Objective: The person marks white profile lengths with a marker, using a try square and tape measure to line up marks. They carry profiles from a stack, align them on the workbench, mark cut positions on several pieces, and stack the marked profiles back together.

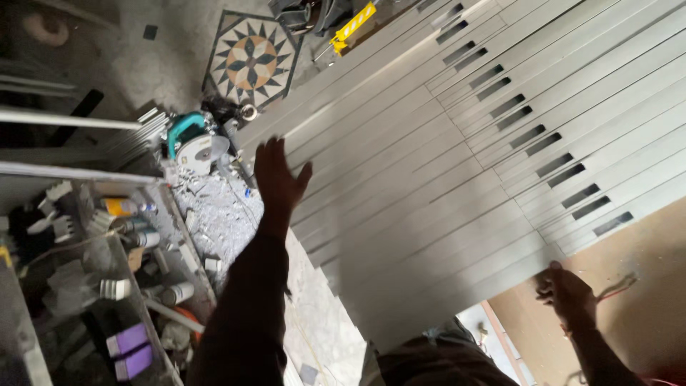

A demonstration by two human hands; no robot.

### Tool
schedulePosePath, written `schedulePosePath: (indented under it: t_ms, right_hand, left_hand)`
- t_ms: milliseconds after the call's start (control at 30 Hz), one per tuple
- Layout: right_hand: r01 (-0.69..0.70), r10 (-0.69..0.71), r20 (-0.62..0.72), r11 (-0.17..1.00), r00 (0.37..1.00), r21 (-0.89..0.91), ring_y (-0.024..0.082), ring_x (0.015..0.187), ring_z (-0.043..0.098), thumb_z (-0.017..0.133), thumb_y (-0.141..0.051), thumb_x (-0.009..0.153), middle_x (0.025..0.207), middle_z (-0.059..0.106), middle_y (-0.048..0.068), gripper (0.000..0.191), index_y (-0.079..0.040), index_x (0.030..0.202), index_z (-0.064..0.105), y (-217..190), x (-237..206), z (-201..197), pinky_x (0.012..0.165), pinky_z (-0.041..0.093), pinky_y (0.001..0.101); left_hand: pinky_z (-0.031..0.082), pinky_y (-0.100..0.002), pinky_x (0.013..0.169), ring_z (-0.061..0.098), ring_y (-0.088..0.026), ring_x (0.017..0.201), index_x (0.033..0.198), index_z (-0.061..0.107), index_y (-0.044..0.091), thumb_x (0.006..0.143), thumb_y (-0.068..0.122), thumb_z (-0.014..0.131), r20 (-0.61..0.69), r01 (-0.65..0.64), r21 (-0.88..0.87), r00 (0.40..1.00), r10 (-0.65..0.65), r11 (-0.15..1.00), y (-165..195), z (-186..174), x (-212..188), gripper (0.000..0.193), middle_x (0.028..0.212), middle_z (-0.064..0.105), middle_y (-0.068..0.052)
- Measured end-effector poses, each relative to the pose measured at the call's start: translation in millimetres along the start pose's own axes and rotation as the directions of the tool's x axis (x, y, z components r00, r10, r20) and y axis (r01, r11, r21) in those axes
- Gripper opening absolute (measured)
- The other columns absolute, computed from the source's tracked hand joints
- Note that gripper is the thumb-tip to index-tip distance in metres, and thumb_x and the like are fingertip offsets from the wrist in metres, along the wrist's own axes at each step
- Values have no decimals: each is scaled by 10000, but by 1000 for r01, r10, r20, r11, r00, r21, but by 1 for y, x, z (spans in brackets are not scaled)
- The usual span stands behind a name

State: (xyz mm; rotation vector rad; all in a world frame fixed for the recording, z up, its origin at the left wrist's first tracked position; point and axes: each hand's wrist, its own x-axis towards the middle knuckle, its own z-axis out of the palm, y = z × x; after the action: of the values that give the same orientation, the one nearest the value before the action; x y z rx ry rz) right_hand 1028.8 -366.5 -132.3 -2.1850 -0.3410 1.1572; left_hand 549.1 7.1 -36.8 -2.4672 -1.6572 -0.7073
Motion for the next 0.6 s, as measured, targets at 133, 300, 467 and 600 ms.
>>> schedulePosePath:
  t_ms: [133, 300, 467, 600]
  right_hand:
    - [-45, 46, -68, 999, 997, 23, 212, 603, 656, 526, -483, 1100, 746, 672, 137, 556, 30, 930, 657, -2, 2, 0, 572, 538, 336]
    - [-33, 28, -132, 999, 991, -40, 204, 592, 654, 566, -482, 1080, 732, 669, 140, 573, 46, 885, 676, -4, -1, 4, 565, 537, 332]
    - [-81, 71, -168, 995, 983, -55, 203, 580, 652, 581, -483, 1060, 714, 683, 140, 560, 41, 893, 687, -6, 2, 4, 547, 528, 332]
    - [-84, 67, -169, 992, 983, -97, 191, 573, 660, 598, -480, 1045, 699, 689, 131, 551, 31, 856, 682, -8, 0, 5, 540, 531, 329]
  left_hand:
    - [495, -517, 1008, 561, -384, 1251, 1472, 437, -5, 721, 472, 864, 501, -3, 111, 864, -54, 994, -15, 46, 104, 987, 1400, 568, -182]
    - [527, -556, 835, 606, -398, 1123, 1421, 447, 31, 687, 577, 875, 587, -31, 210, 803, -101, 977, -34, 72, 146, 1010, 1296, 590, -195]
    - [563, -526, 815, 690, -359, 1004, 1262, 558, 66, 702, 585, 850, 619, -101, 231, 782, -67, 968, -40, 69, 152, 817, 1144, 669, -159]
    - [569, -492, 773, 697, -359, 925, 1258, 568, 68, 692, 515, 858, 501, -115, 94, 864, 53, 989, -38, 50, 142, 778, 1102, 672, -151]
